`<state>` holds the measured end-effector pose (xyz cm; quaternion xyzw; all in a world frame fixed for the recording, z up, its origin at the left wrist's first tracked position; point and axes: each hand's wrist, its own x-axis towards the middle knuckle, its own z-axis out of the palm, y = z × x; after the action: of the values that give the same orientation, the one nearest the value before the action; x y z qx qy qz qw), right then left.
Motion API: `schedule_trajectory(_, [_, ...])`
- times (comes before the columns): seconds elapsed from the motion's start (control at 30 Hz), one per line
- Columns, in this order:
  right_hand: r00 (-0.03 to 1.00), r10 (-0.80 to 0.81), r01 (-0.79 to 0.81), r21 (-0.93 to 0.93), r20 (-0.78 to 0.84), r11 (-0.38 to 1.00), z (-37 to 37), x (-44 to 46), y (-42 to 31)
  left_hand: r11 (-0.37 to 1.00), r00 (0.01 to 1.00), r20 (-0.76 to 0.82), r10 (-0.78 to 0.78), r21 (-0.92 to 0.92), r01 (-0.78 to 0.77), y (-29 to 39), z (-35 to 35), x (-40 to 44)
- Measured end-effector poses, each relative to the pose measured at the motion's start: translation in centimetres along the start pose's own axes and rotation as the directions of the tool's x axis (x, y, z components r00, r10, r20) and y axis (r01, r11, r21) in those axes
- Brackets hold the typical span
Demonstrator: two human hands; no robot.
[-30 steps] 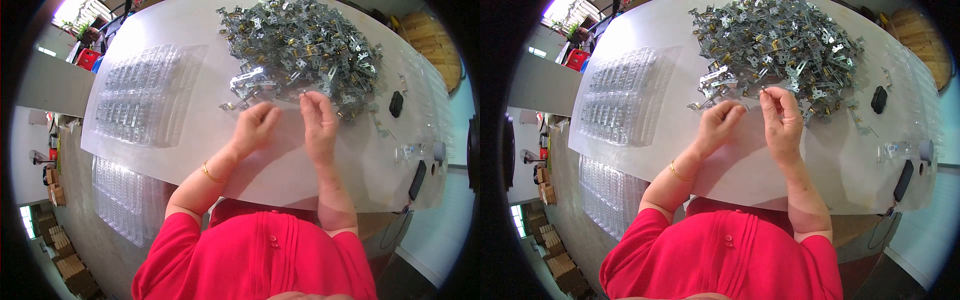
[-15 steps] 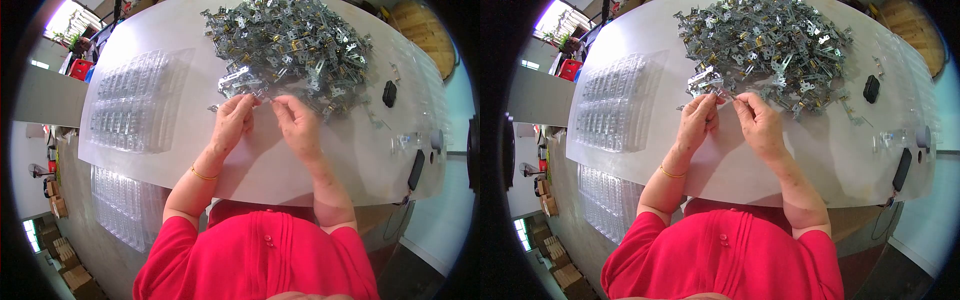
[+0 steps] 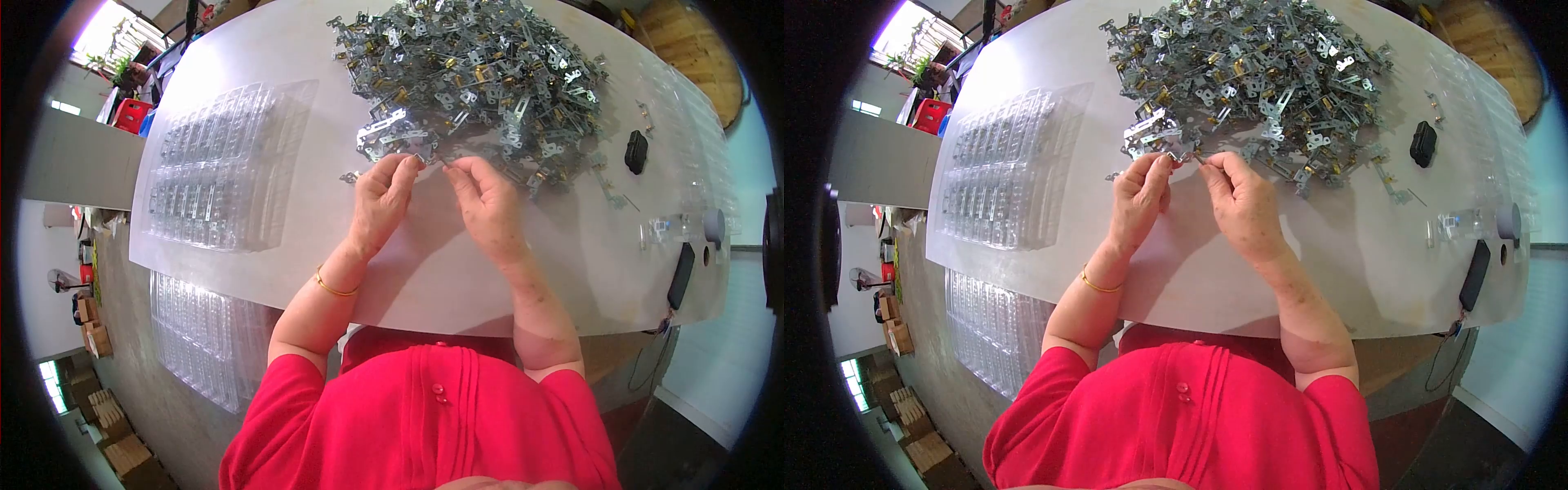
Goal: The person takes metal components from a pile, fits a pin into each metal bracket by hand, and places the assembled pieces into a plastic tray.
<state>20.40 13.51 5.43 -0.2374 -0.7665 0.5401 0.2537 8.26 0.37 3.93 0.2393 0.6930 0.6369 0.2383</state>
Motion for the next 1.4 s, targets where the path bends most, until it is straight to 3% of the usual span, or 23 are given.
schedule_trajectory(0.13, [1.0, -0.016, 0.016, 0.001, 0.016, 1.0, 0.1, 0.0, 0.3, 0.982, 0.988, 0.012, 0.153, 0.112, -0.153, -0.8, 0.3, -0.1])
schedule_trajectory(0.23, [0.963, 0.229, -0.255, 0.215, 0.139, 0.943, -0.4, 0.2, -0.9, 0.949, 0.97, 0.022, 0.242, 0.202, -0.242, -0.7, 0.4, -0.1])
schedule_trajectory(0.27, [0.955, 0.233, -0.275, 0.25, 0.183, 0.928, -0.5, 0.2, -0.9, 0.941, 0.966, 0.021, 0.258, 0.221, -0.256, -0.6, 0.3, 0.0])
schedule_trajectory(0.37, [0.915, 0.253, -0.368, 0.397, 0.313, 0.841, -1.4, 0.7, -0.3, 0.959, 0.988, 0.054, 0.142, 0.241, -0.151, -0.2, 0.1, -0.1])
schedule_trajectory(0.43, [0.874, 0.262, -0.462, 0.536, 0.408, 0.707, -1.9, 1.1, 0.5, 0.948, 0.98, 0.083, 0.179, 0.254, -0.194, 0.0, 0.3, -0.3])
schedule_trajectory(0.53, [0.844, 0.343, -0.534, 0.575, 0.413, 0.62, -2.4, 1.4, 0.5, 0.95, 0.97, 0.144, 0.195, 0.216, -0.223, -0.3, 0.2, -0.3])
schedule_trajectory(0.63, [0.879, 0.281, -0.445, 0.448, 0.386, 0.776, -2.2, 1.4, 1.2, 0.948, 0.96, 0.208, 0.186, 0.22, -0.231, 0.1, -0.2, -0.4])
schedule_trajectory(0.73, [0.936, 0.21, -0.32, 0.431, 0.284, 0.844, -2.0, 1.3, 1.0, 0.951, 0.958, 0.243, 0.152, 0.229, -0.209, 0.5, -0.4, -0.4])
schedule_trajectory(0.83, [0.958, 0.121, -0.226, 0.425, 0.26, 0.876, -1.7, 1.0, 1.1, 0.952, 0.921, 0.318, 0.223, 0.133, -0.276, -0.2, -0.7, 0.0])
schedule_trajectory(0.93, [0.937, 0.227, -0.341, 0.548, 0.266, 0.764, -1.6, 1.0, 0.8, 0.945, 0.88, 0.408, 0.243, 0.104, -0.309, -0.1, -0.3, -0.5])
schedule_trajectory(0.97, [0.954, 0.192, -0.29, 0.556, 0.23, 0.778, -1.7, 1.1, 0.8, 0.945, 0.87, 0.436, 0.23, 0.114, -0.307, 0.1, -0.2, -0.8])
schedule_trajectory(1.07, [0.986, 0.074, -0.145, 0.546, 0.151, 0.825, -2.2, 1.3, 0.6, 0.998, 0.934, 0.357, 0.021, 0.046, -0.04, 0.4, -0.3, -0.7])
schedule_trajectory(1.17, [0.982, -0.109, 0.036, 0.413, 0.155, 0.91, -2.9, 1.0, -0.6, 0.969, 0.913, 0.356, -0.2, -0.065, 0.238, 0.4, -1.6, 0.4])
schedule_trajectory(1.23, [0.936, -0.298, 0.251, 0.238, 0.188, 0.938, -3.0, 1.0, -0.7, 0.945, 0.916, 0.351, -0.195, -0.181, 0.271, 0.5, -1.5, 0.6])
schedule_trajectory(1.33, [0.885, -0.432, 0.429, 0.057, 0.174, 0.902, -2.3, 1.1, -0.8, 0.894, 0.896, 0.381, -0.227, -0.283, 0.347, 0.2, -1.5, 0.8])
schedule_trajectory(1.4, [0.904, -0.394, 0.39, 0.055, 0.164, 0.919, -2.2, 1.0, -0.6, 0.831, 0.867, 0.439, -0.238, -0.371, 0.416, 0.2, -1.6, 1.0])
